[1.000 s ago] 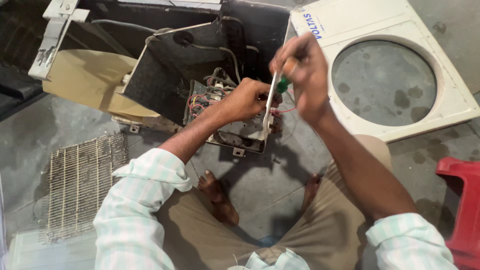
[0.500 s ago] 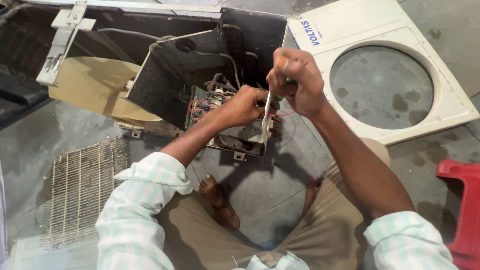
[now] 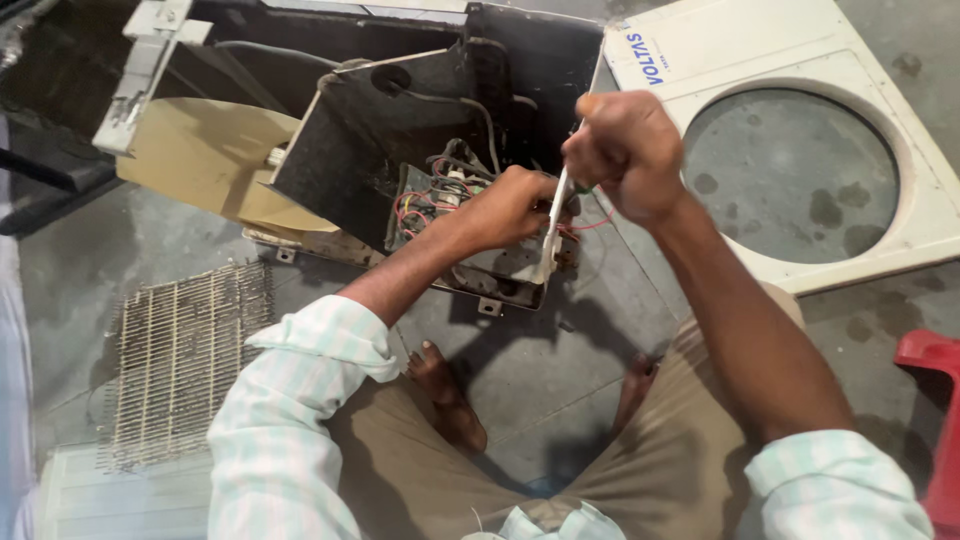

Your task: The person sits on the floor beside a disassembled window air conditioner, removes screws from the cabinet with a screwdriver, and works on the internal wiring and control panel, at one point pulling out and handling a red wire.

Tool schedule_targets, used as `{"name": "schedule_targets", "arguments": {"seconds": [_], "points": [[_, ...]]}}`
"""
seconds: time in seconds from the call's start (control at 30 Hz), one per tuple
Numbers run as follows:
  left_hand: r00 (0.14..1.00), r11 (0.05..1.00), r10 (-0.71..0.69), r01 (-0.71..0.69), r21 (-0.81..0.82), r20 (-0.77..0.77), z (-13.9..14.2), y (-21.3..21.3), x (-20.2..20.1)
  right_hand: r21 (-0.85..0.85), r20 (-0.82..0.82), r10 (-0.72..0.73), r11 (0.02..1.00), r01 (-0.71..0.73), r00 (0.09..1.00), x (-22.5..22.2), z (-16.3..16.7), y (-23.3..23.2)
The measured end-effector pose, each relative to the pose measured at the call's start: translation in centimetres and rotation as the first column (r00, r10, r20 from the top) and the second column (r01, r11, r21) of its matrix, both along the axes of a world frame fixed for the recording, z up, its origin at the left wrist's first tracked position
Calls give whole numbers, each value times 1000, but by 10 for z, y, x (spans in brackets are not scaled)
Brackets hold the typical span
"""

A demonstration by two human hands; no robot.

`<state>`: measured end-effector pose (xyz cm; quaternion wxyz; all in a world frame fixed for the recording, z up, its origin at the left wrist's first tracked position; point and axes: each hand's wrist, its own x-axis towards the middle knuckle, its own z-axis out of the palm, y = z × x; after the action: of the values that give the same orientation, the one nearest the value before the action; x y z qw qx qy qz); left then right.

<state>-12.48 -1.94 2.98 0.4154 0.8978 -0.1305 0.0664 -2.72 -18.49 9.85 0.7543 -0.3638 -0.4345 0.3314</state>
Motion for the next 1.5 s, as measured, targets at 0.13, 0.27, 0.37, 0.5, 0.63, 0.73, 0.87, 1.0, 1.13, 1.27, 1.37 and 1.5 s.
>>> {"name": "schedule_targets", "arguments": {"seconds": [0.13,0.27,0.37,0.5,0.63,0.73,0.87,1.0,1.13,1.27,1.37,1.5], "points": [[1000,1000,16,-16,24,-5,3,0,1,139,177,-344,936,323,922,-20,-1,-6],[1000,1000,27,-27,-5,8,-2,2,2,237,261,-482,872,429,837,-41,-15,-7],[998,1000,8,-9,23,59,-7,1,2,250,253,-506,858,449,825,-38,-19,-3],[995,998,-42,45,-37,86,-6,-1,1,24,-87,-81,996,84,993,-8,-7,-4],[996,1000,-19,17,26,84,2,-2,-2,38,71,-201,979,199,977,-11,-9,-10],[1000,1000,-3,3,-23,19,6,-3,-4,219,295,-489,871,440,821,-32,-20,-11],[991,992,89,-97,-78,-103,10,-6,-6,311,284,-604,793,524,745,-48,-28,-9],[988,985,120,-131,-110,-96,12,-6,-6,247,241,-453,884,397,858,-28,-16,-6],[992,989,108,-114,-99,-58,13,-6,-5,36,70,15,999,-18,997,4,-2,-4],[999,993,44,-43,-113,13,11,-11,-4,78,89,-229,972,223,969,-5,-11,-11],[999,990,46,-48,-134,-14,11,-10,-2,137,174,-480,877,461,860,-25,-23,-17],[996,986,63,-73,-151,-69,11,-6,-1,250,206,-585,806,536,784,-41,-29,-15]]}}
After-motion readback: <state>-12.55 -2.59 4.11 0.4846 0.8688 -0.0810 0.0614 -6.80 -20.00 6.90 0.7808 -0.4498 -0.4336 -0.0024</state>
